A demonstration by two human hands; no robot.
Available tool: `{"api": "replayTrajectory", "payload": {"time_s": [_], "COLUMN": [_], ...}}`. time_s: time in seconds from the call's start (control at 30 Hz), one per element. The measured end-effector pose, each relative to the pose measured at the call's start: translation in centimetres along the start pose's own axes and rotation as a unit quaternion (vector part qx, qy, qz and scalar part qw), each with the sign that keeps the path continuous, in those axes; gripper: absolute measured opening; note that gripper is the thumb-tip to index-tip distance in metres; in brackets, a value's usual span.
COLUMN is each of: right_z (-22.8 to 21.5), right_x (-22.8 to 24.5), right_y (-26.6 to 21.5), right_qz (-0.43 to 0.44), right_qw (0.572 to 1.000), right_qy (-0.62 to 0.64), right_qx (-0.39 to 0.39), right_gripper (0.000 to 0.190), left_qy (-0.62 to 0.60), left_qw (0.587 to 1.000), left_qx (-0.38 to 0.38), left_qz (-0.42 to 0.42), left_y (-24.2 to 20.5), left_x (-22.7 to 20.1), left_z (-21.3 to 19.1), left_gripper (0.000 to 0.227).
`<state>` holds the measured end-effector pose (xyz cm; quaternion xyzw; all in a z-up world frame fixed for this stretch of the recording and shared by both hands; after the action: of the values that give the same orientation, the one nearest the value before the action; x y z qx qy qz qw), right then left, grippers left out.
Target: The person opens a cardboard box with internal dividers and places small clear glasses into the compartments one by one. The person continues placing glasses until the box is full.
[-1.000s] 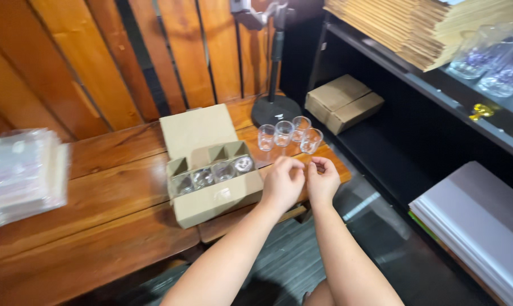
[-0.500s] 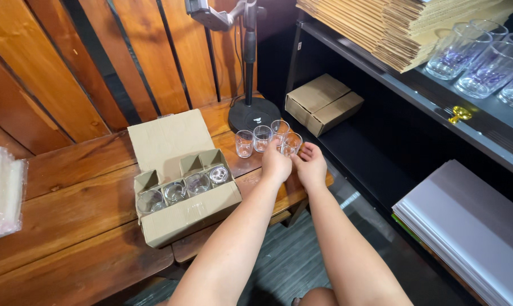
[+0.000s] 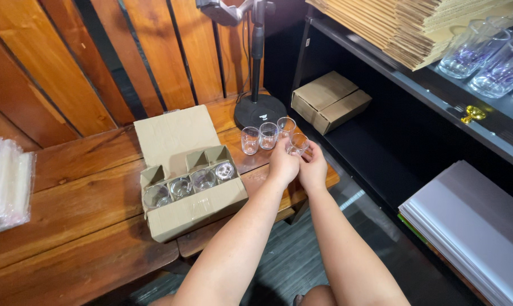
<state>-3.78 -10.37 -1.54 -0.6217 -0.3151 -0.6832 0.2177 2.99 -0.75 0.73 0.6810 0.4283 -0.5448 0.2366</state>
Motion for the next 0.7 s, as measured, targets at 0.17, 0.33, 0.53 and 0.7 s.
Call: {"api": "replayTrajectory", "payload": {"time_s": [0.17,0.33,0.53,0.7], "right_z": [0.2,1.1,5.4,10.6], "right_x": [3.7,6.0,11.4,13.4], "right_y": [-2.7,-4.1,-7.7,-9.4], "right_qz": [-0.006,-0.032,-0.083,-0.124], "right_qw": [1.000,0.999,0.996,0.987], "right_qy": [-0.021,-0.024,-0.032,-0.016], "right_qx": [-0.013,-0.014,0.029,0.096], "right_gripper": [0.065,0.064,0.069,0.076], "left_qy": [-0.006,0.009,0.035,0.082], "left_qw": [1.000,0.999,0.987,0.936], "left_qx": [0.004,-0.001,-0.084,-0.183], "left_qz": [0.009,0.037,0.136,0.290], "left_y": [-4.2,-6.2,-11.1,-12.6], "left_x": [-2.6,-3.2,-4.4,-3.3], "left_z": [-2.1,-4.1,-10.2,-16.4], "left_gripper": [0.058,0.061,0.058,0.059]}}
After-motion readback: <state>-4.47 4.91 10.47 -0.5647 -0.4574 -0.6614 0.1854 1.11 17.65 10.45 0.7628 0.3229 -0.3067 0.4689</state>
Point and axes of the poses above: each hand's wrist, its own y-axis towards the middle knuckle, its own z-axis out of the palm, x = y × z, the point moved 5 cm from there along y, towards the middle knuckle, and after that the axes turned 7 degrees about x, right-handed, at the moved point
